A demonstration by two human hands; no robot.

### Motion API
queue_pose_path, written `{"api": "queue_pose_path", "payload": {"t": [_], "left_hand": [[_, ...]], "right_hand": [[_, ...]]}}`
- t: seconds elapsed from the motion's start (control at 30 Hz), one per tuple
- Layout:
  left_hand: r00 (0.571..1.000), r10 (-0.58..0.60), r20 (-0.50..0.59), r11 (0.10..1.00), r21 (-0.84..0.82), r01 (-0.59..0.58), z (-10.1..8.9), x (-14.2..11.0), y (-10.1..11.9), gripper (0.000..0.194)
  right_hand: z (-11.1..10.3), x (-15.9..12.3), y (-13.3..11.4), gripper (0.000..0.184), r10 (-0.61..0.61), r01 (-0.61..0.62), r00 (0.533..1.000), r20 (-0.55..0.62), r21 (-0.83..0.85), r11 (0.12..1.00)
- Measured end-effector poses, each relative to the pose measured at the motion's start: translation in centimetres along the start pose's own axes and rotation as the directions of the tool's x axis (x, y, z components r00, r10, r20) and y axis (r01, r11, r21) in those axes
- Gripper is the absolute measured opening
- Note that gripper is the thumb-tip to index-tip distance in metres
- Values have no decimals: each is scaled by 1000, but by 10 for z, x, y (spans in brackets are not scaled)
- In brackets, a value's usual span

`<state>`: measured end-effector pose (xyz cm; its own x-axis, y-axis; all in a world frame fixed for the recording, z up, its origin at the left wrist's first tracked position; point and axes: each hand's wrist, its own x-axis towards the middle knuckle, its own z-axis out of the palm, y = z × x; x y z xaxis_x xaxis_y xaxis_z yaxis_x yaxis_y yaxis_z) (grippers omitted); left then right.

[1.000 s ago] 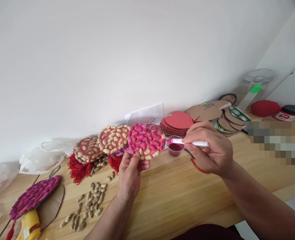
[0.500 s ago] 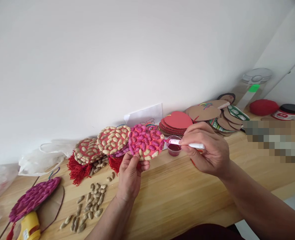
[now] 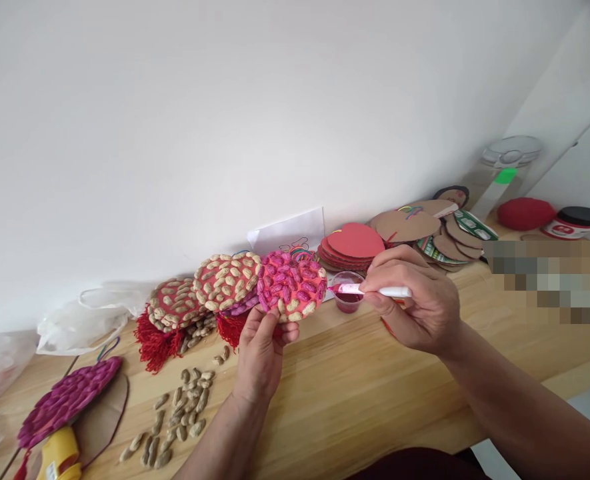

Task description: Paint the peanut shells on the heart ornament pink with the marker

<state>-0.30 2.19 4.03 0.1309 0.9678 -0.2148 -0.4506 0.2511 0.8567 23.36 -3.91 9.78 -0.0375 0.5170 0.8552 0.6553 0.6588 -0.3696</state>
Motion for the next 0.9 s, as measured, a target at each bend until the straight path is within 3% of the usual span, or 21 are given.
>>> {"api": "queue_pose_path", "payload": {"t": [0.27, 0.73, 0.9], "left_hand": [[1000, -10, 5, 1000, -2, 10, -1, 0, -1, 35], [999, -50, -19, 998, -51, 49, -1, 1, -2, 33], [998, -62, -23, 996, -64, 61, 0, 1, -2, 35]], "right_hand": [[2, 1, 3, 19, -92, 91, 995, -22, -34, 995], [3, 1, 0, 17, -65, 65, 997, -46, -14, 998], [2, -1, -2, 18, 9, -5, 999, -50, 96, 995]]}}
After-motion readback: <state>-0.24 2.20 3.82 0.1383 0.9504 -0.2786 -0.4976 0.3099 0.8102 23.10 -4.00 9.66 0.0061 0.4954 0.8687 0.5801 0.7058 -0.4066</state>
